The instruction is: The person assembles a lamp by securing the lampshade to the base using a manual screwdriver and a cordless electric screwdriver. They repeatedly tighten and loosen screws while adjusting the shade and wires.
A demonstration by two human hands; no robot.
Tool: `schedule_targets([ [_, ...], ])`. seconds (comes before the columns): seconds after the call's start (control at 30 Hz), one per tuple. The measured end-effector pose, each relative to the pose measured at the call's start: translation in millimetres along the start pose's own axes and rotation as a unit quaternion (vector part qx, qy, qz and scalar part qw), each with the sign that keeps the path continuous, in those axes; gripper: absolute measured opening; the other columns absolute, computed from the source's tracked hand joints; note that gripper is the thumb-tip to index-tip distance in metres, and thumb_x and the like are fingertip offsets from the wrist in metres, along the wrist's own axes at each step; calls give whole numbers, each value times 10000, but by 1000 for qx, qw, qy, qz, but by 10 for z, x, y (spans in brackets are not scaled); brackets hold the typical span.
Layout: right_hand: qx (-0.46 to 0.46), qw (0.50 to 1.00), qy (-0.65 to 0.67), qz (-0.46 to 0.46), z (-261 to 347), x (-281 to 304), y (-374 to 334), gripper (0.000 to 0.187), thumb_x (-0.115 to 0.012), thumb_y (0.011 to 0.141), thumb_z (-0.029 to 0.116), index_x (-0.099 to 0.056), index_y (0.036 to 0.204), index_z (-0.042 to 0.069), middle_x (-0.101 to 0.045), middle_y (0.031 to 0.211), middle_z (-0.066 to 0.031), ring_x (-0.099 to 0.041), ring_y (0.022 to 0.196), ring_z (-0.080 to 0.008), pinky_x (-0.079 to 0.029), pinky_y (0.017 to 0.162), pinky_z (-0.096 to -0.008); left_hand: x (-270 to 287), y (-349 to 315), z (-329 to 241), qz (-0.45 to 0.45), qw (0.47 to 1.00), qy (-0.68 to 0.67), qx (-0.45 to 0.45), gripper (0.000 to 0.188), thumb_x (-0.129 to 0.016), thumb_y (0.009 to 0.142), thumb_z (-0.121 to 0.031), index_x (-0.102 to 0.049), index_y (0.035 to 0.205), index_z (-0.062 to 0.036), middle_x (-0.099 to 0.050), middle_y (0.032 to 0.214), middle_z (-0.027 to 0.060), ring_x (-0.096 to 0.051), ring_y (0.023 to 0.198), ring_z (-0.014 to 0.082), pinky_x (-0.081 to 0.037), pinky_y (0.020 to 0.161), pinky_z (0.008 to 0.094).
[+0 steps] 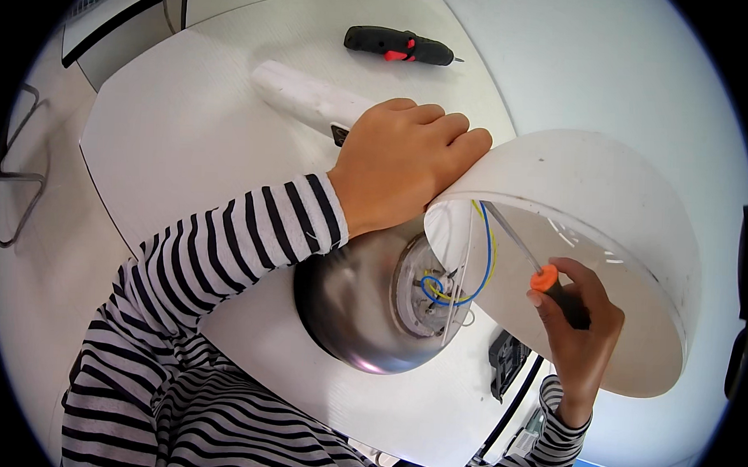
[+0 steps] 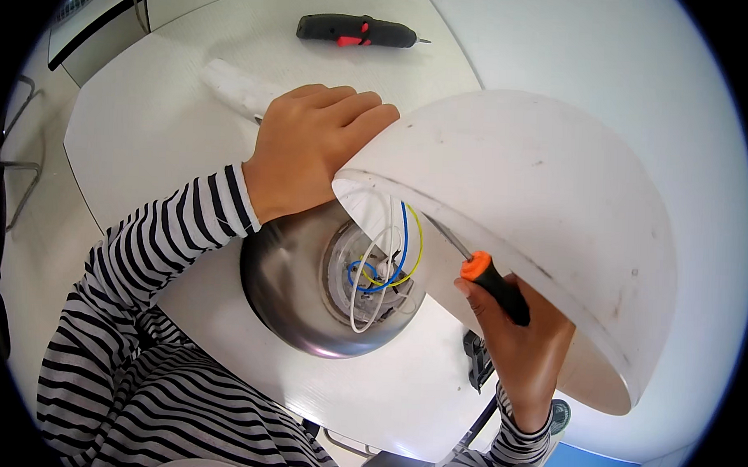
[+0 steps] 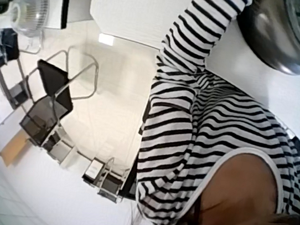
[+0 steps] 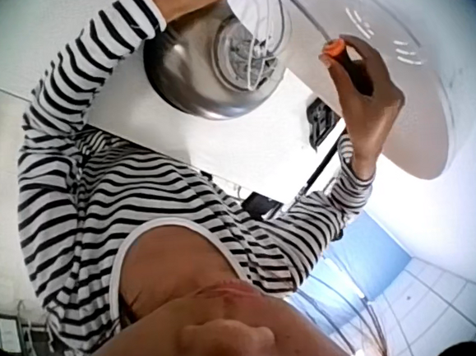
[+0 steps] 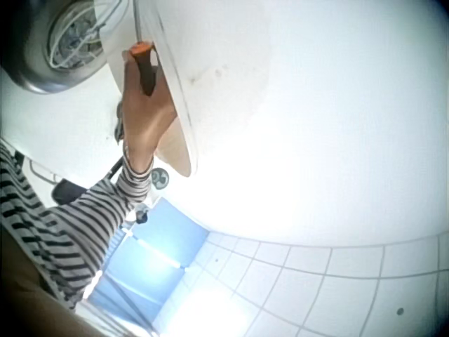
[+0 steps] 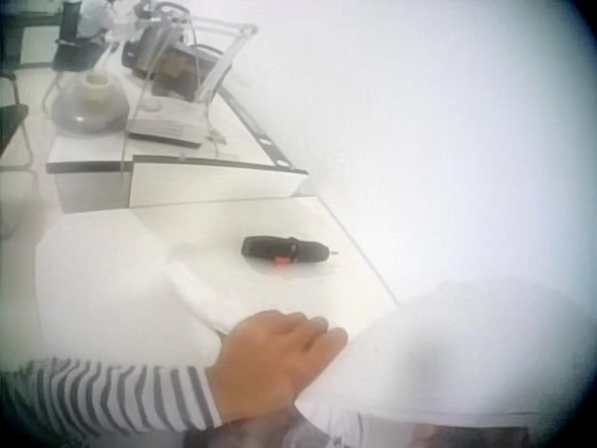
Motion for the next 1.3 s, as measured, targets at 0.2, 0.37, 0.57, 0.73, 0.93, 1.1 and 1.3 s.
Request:
schedule_targets([
  [0.2, 0, 992, 123, 0, 102, 71, -128, 380, -675, 669, -40, -582, 1033, 15, -613, 794, -81, -580, 670, -102, -464, 569, -216, -10, -3, -12, -33, 999, -9, -16, 311, -595, 700, -322, -543, 892, -83, -563, 764, 38, -571, 692, 207, -438, 603, 324],
  [0.37, 380, 785, -438, -218, 428, -48, -348, 303, -737, 677, 87, -656, 968, 70, -634, 819, -87, -583, 639, -200, -501, 513, -266, 30, 22, -58, -45, 998, -14, -35, 184, -580, 712, -193, -532, 847, -78, -538, 666, 33, -567, 633, 190, -433, 574, 306],
  [0.57, 278, 926, -188, -173, 251, 28, -219, 309, -713, 730, 94, -627, 1007, -15, -616, 746, -98, -581, 623, -185, -478, 525, -261, -36, 9, -20, -18, 1000, -3, -6, 327, -610, 693, -328, -556, 905, -86, -581, 785, 39, -574, 690, 206, -445, 611, 334],
  [0.73, -65, 980, 185, -24, -44, -72, -96, 303, -692, 756, 89, -605, 1014, -43, -638, 706, -106, -564, 587, -98, -439, 489, -197, -34, -68, 29, -14, 999, 29, -3, 424, -642, 665, -325, -573, 994, -66, -614, 909, 69, -589, 767, 236, -459, 671, 352],
  [0.93, -129, 911, 388, 51, 47, -90, -208, 285, -650, 745, -28, -582, 1022, -38, -657, 849, -117, -596, 676, -81, -437, 550, -160, 13, -35, 54, -34, 999, 21, -21, 371, -648, 682, -302, -560, 960, -74, -589, 866, 55, -583, 756, 235, -453, 657, 347],
  [1.1, 325, 902, -235, -158, 424, -37, -552, 378, -638, 673, -67, -623, 1034, 44, -648, 891, -102, -566, 617, -153, -441, 476, -241, 31, 22, -33, -63, 997, -22, -46, 245, -622, 722, -305, -521, 831, -110, -527, 667, 16, -549, 632, 201, -421, 551, 331],
  [1.3, 346, 868, -253, -252, 429, -41, -510, 177, -673, 717, 17, -664, 894, 31, -650, 817, -110, -569, 597, -163, -436, 475, -220, 56, -18, 10, -73, 996, -10, -50, 246, -620, 720, -299, -530, 835, -102, -532, 670, 17, -544, 623, 198, -420, 547, 330],
])
Point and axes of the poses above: each hand's wrist, its own y-axis towards the middle knuckle, its own x-axis out of the back of the hand, z = x × y, the point moved 7 cm from there along y, towards the middle knuckle
